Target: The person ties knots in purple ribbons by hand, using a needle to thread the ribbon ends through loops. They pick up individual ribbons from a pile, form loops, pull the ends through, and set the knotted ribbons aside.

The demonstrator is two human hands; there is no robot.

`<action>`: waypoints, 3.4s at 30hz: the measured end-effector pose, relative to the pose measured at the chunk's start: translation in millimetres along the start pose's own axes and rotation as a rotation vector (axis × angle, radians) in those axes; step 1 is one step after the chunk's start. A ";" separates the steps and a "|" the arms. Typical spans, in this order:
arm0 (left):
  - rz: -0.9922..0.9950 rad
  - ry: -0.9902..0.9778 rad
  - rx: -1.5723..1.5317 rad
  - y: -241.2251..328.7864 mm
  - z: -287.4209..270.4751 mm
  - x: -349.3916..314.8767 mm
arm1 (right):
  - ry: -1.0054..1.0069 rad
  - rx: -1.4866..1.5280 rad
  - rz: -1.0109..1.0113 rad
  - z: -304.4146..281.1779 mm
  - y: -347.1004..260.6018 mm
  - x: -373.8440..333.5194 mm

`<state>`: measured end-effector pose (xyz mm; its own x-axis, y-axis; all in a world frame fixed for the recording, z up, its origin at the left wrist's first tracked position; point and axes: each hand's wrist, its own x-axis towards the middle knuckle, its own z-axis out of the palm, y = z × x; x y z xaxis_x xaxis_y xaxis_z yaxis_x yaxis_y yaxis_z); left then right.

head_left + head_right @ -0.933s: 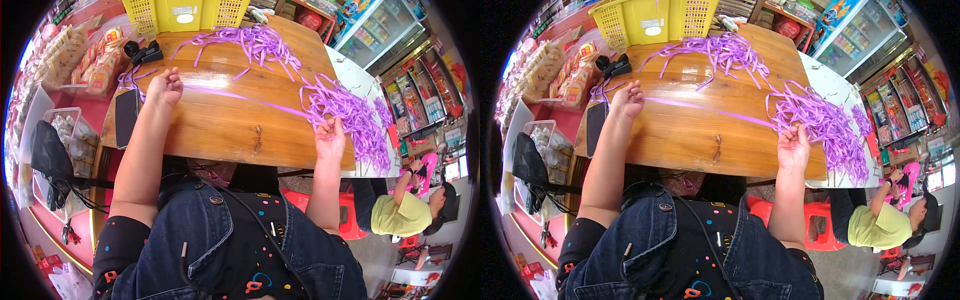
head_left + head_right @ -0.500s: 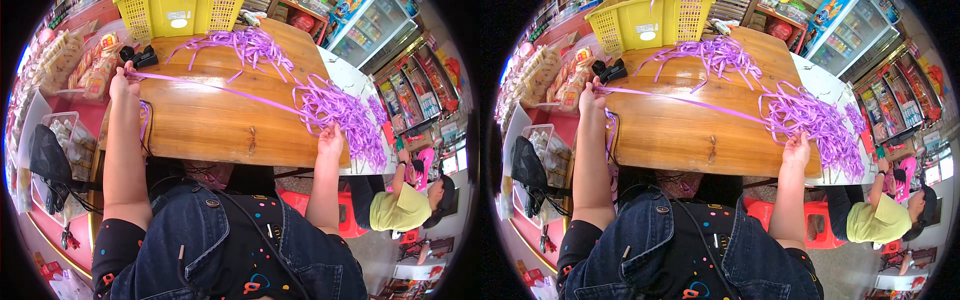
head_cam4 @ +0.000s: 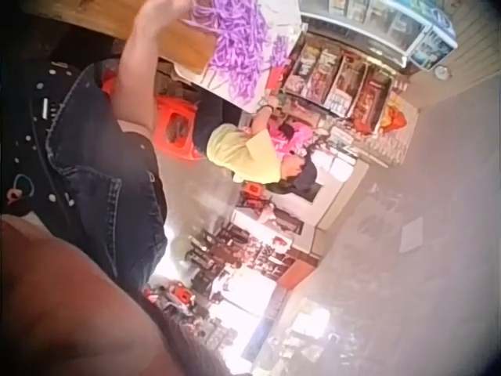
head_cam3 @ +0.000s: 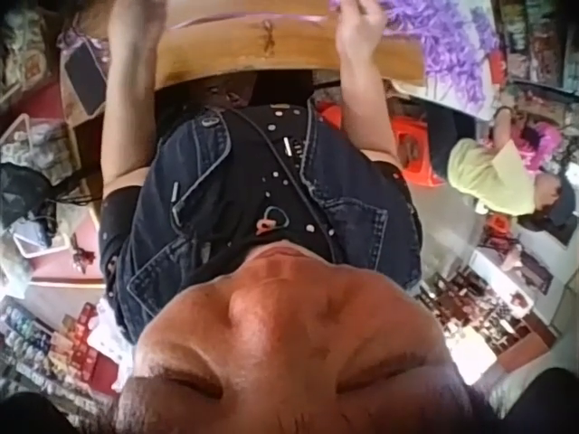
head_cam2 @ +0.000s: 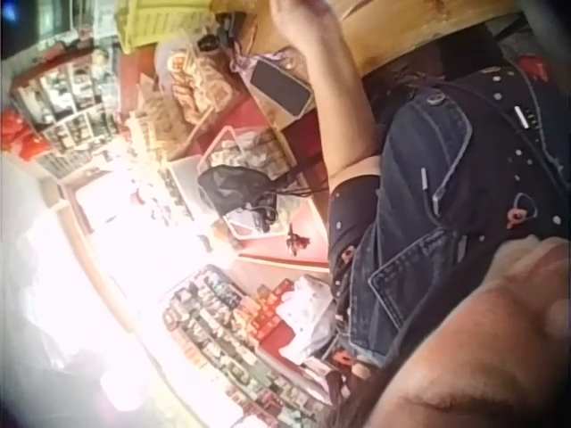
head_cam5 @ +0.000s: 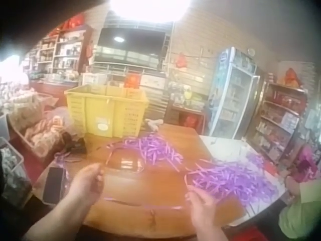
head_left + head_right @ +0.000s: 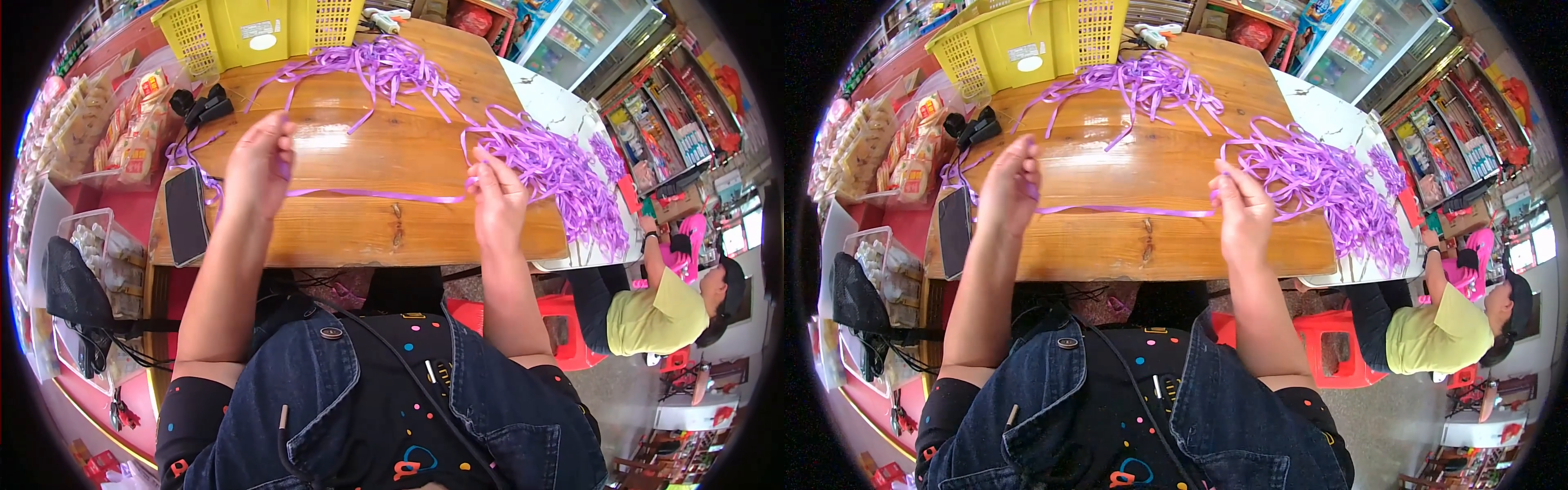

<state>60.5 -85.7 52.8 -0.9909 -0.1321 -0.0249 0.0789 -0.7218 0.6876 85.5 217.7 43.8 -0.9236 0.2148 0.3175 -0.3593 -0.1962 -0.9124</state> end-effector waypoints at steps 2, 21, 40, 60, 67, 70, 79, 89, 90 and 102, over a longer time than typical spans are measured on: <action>-0.092 -0.071 0.071 -13.2 17.5 -17.7 | -0.152 -0.163 -0.074 11.9 -3.5 -8.7; -0.372 -0.316 0.042 -50.1 36.8 -54.3 | -0.347 -0.196 -0.072 62.5 -13.8 -37.8; -0.296 -0.370 0.143 -55.0 32.6 -55.8 | -0.485 -0.448 -0.358 68.4 -11.0 -31.6; -0.291 -0.339 0.017 -60.3 39.5 -63.2 | -0.408 -0.347 -0.495 70.8 -5.3 -37.4; -0.181 -0.339 0.057 -68.5 40.3 -66.1 | -0.380 -0.339 -0.519 73.6 -3.3 -39.9; -0.164 -0.339 0.056 -72.1 39.3 -65.7 | -0.358 -0.365 -0.594 73.5 -1.3 -38.6; -0.359 -0.233 -0.069 -71.3 48.2 -74.3 | -0.360 -0.316 -0.679 71.1 5.8 -35.4; -0.135 -0.291 0.165 -78.1 42.6 -64.7 | -0.434 -0.398 -0.664 65.0 4.2 -28.8; -0.135 -0.290 0.166 -78.1 41.6 -61.5 | -0.434 -0.397 -0.664 64.4 5.3 -28.5; -0.329 -0.293 0.081 -63.9 38.0 -56.1 | -0.351 -0.373 -0.321 60.4 5.0 -36.2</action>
<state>106.9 -6.3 37.9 -0.9516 0.3025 -0.0534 -0.2434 -0.6363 0.7320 109.0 151.1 43.4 -0.7887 -0.1332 0.6002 -0.6147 0.1882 -0.7660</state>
